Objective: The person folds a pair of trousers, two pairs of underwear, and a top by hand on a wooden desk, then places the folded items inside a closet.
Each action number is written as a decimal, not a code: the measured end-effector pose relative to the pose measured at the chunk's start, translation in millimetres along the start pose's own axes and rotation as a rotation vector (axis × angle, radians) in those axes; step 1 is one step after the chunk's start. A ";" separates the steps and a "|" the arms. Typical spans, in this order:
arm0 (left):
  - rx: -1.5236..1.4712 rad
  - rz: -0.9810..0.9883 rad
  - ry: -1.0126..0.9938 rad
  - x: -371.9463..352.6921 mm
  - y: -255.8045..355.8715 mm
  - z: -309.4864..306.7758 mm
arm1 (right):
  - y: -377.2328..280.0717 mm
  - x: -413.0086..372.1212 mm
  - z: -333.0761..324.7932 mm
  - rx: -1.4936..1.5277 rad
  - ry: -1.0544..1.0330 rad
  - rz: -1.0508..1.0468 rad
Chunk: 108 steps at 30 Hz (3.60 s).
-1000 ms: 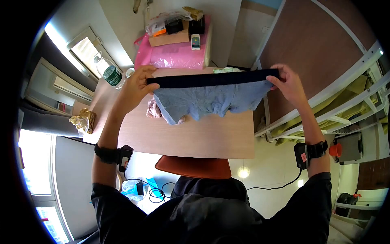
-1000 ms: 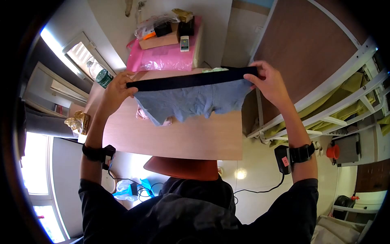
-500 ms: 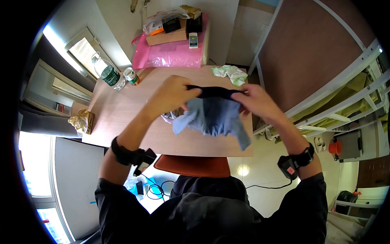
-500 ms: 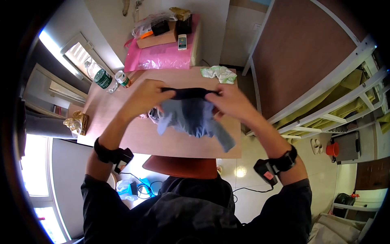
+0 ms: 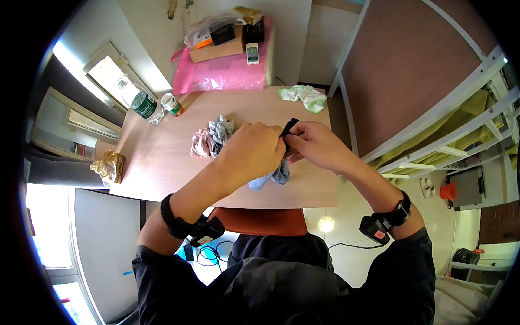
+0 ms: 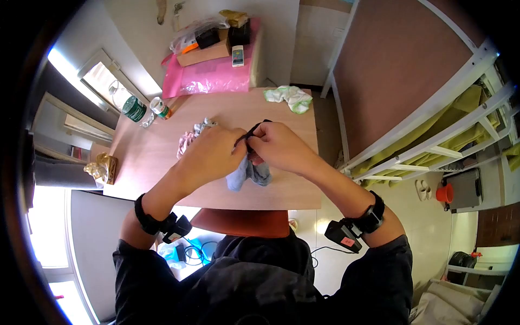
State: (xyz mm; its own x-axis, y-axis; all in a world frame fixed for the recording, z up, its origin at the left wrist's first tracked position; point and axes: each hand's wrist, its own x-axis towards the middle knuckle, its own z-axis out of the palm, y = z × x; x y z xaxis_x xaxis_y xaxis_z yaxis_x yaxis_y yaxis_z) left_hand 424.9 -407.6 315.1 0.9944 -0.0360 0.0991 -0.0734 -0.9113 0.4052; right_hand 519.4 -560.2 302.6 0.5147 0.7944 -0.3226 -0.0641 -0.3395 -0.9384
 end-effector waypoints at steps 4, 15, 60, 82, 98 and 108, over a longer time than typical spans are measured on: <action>-0.028 0.049 0.039 1.0 -2.5 -0.4 | 5.5 3.3 -1.7 -0.042 -0.089 -0.055; -0.361 0.044 -0.033 -9.2 -18.9 -19.7 | 43.6 -7.0 -23.7 -0.642 0.278 -0.466; -0.832 0.065 0.313 32.9 -115.5 -17.3 | -14.4 53.6 -72.4 -0.310 0.353 -0.561; -0.708 -0.140 0.105 50.7 -147.1 -6.5 | 29.6 88.7 -82.9 -0.392 0.252 -0.345; -0.314 0.117 -0.048 -86.0 -186.1 247.1 | 303.2 31.4 13.0 -0.963 0.139 -0.382; -0.217 0.152 -0.095 -142.7 -142.2 251.9 | 339.1 -19.1 46.5 -1.020 0.157 -0.579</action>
State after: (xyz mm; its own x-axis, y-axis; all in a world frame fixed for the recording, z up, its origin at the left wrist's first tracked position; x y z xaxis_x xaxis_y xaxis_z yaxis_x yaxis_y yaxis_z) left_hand 312.5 -376.2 14.4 0.9725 -0.2137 0.0921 -0.2269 -0.7834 0.5785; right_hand 448.1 -667.2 -15.1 0.3468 0.9155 0.2037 0.8885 -0.2511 -0.3842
